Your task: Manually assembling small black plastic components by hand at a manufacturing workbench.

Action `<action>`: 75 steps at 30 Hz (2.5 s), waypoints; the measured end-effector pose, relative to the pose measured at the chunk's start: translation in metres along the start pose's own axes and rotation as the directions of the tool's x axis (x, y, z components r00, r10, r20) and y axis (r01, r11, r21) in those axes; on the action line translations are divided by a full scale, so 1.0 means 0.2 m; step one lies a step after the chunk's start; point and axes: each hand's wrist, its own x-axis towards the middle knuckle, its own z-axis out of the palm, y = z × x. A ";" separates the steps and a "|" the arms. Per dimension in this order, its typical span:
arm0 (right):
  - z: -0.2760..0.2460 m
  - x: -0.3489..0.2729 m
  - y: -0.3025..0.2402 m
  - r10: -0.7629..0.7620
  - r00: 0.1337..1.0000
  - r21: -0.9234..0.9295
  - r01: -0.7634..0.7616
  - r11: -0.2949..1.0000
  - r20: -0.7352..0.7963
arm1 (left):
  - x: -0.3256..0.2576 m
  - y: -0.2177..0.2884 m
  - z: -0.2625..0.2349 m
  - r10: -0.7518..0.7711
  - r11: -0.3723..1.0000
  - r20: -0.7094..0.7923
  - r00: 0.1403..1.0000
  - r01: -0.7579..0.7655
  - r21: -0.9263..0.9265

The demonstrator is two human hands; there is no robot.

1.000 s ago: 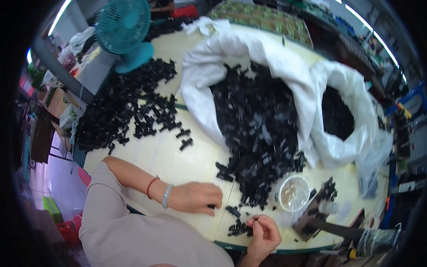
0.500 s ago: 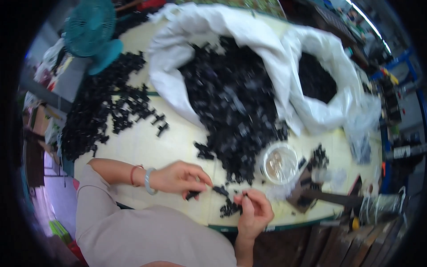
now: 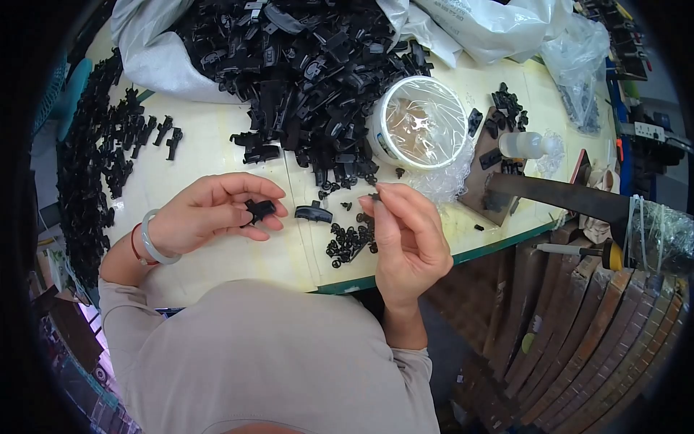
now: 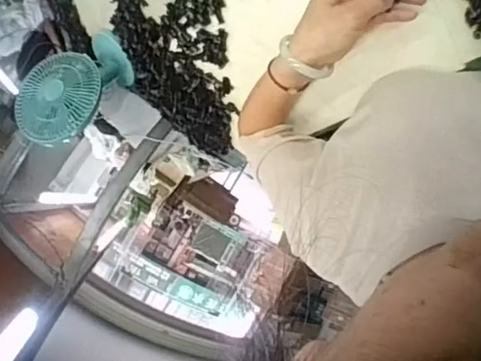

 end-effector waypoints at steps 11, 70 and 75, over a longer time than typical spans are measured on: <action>-0.12 0.39 -0.08 -0.438 0.754 -0.738 0.626 0.251 0.490 | 0.00 -0.04 -0.04 0.086 0.981 0.054 0.995 -0.094 0.171; 0.25 -0.04 -0.04 -0.258 0.871 -0.277 0.393 0.877 0.417 | 0.04 -0.12 -0.04 0.310 0.950 0.024 0.950 -0.309 -0.033; 0.25 -0.04 -0.03 -0.272 0.867 -0.290 0.411 0.864 0.418 | 0.03 -0.11 -0.03 0.323 0.946 0.002 0.946 -0.323 0.015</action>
